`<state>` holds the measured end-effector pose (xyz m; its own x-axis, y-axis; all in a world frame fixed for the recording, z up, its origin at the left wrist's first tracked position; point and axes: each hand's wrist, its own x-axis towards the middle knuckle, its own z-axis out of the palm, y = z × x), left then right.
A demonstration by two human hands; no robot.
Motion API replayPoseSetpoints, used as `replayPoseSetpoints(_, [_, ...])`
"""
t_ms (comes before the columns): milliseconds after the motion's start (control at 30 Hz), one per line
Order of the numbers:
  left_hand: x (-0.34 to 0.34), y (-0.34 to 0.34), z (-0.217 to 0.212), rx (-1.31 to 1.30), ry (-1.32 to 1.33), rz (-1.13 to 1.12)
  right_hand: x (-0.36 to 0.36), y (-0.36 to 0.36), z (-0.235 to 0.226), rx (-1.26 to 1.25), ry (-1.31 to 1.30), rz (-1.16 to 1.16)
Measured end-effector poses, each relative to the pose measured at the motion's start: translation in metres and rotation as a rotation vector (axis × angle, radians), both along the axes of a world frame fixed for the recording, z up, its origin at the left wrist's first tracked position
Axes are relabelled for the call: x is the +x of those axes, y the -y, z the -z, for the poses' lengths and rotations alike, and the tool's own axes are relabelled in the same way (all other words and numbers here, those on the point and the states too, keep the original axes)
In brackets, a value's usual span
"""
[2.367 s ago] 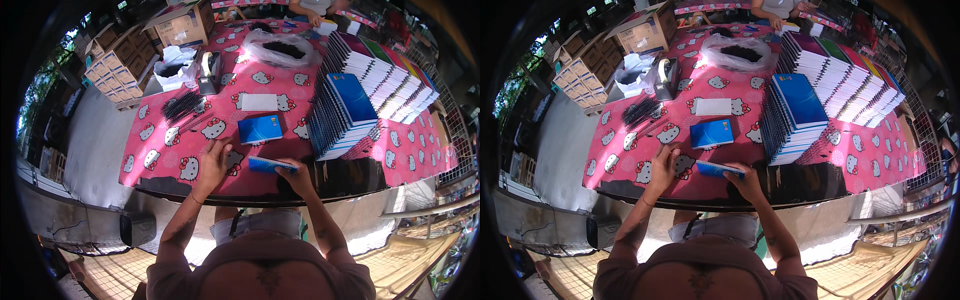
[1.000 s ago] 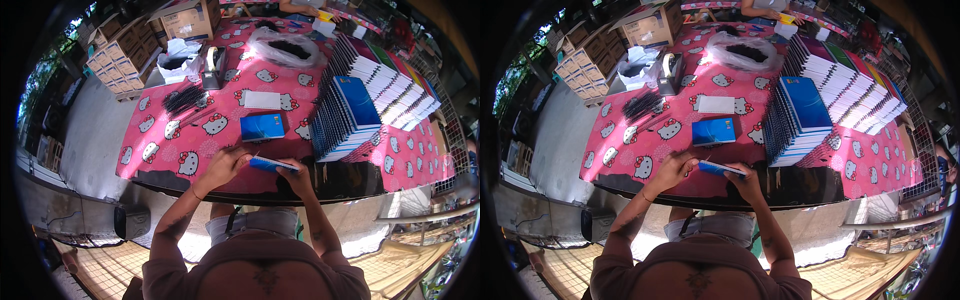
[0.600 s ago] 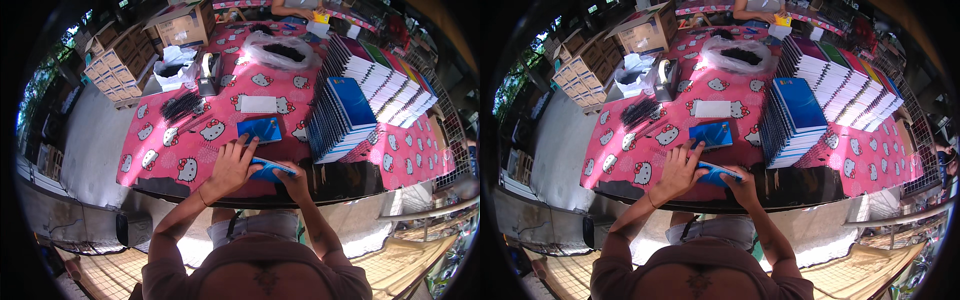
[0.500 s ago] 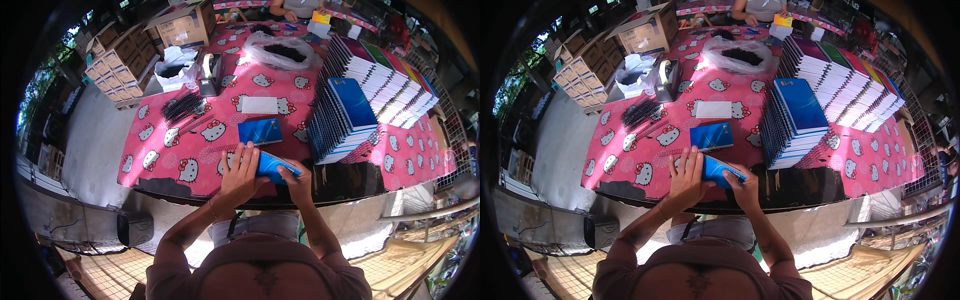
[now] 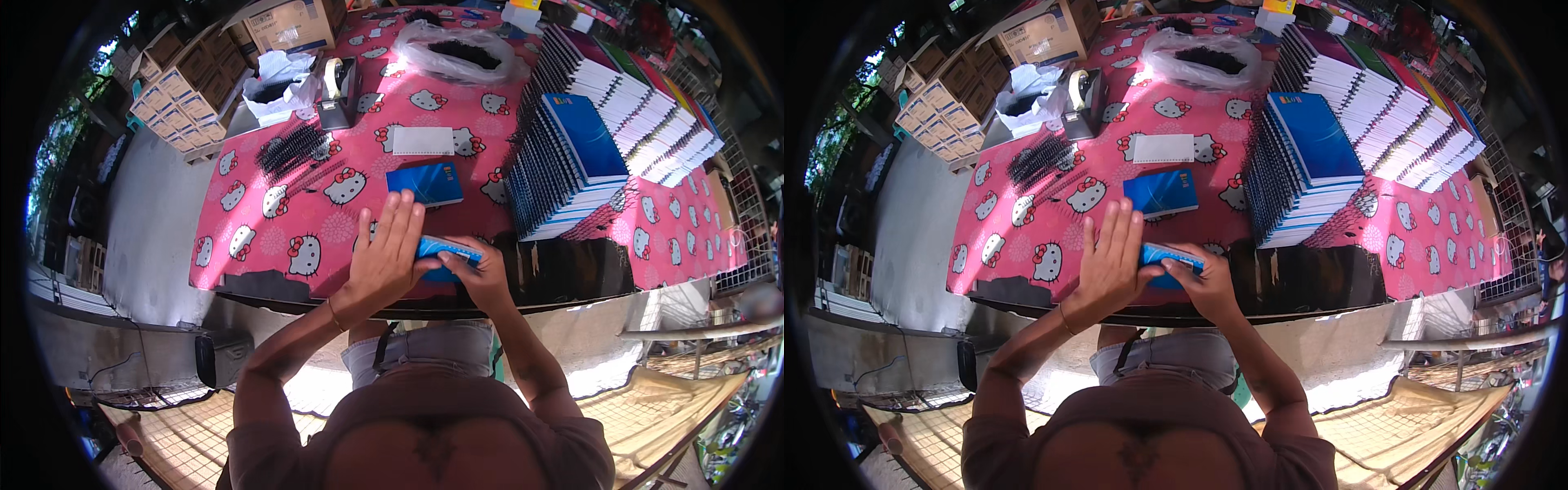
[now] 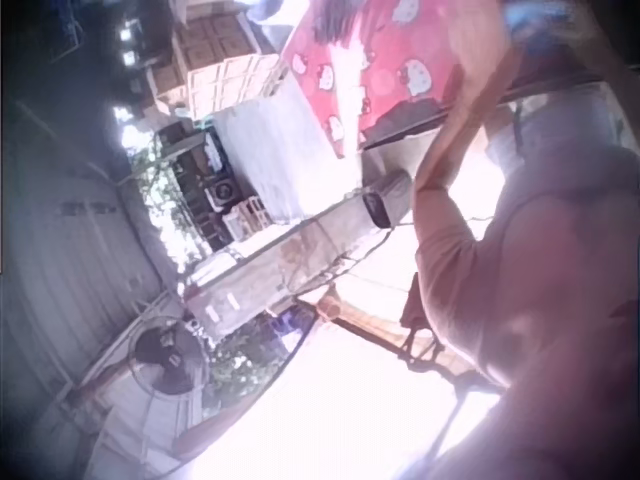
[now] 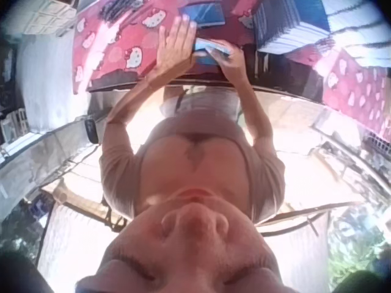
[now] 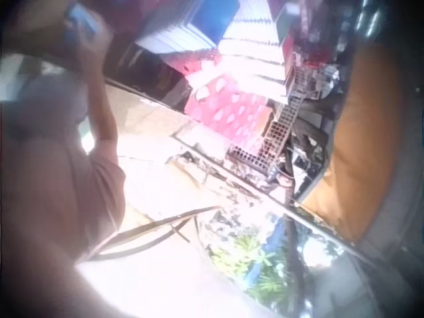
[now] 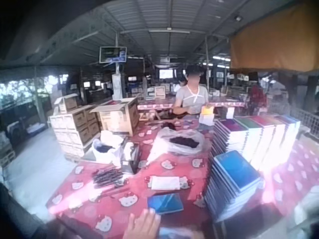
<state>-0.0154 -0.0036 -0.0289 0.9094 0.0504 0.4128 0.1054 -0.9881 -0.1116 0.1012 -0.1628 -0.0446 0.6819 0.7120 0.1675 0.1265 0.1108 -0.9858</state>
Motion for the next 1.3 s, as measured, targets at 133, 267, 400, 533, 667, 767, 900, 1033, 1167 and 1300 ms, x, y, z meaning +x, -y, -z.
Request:
replayPoseSetpoints(133, [-0.029,0.018,0.032,0.002,-0.035,0.105,0.001,0.003,0.001,-0.059,-0.022,-0.056])
replayPoseSetpoints(267, [-0.004,0.004,0.004,0.015,-0.002,-0.006,-0.007,0.000,0.004,-0.016,-0.030,-0.039])
replayPoseSetpoints(400, [-0.025,0.019,0.038,-0.064,0.022,0.096,-0.005,-0.001,0.010,-0.020,0.011,-0.034])
replayPoseSetpoints(533, [-0.009,0.015,0.025,-0.064,0.035,0.062,0.002,-0.002,0.019,-0.051,-0.005,0.031])
replayPoseSetpoints(667, [-0.024,0.031,0.042,-0.246,0.101,0.168,0.020,0.001,0.036,-0.004,0.127,0.007])
replayPoseSetpoints(767, [0.009,-0.010,0.012,-0.291,0.027,0.155,0.023,0.001,0.045,-0.063,0.149,-0.073])
replayPoseSetpoints(900, [0.019,-0.019,0.018,-0.247,-0.067,0.200,0.026,0.006,0.042,-0.198,0.117,-0.105])
replayPoseSetpoints(1033, [0.014,0.017,0.035,-0.180,0.006,0.117,0.028,0.007,0.058,-0.161,0.168,-0.115])
replayPoseSetpoints(1167, [-0.011,0.040,0.060,-0.225,-0.080,0.162,0.025,0.004,0.061,-0.086,0.199,-0.099])
replayPoseSetpoints(1300, [0.029,0.023,0.029,-0.143,-0.038,0.046,0.022,0.006,0.055,-0.162,0.203,-0.105])
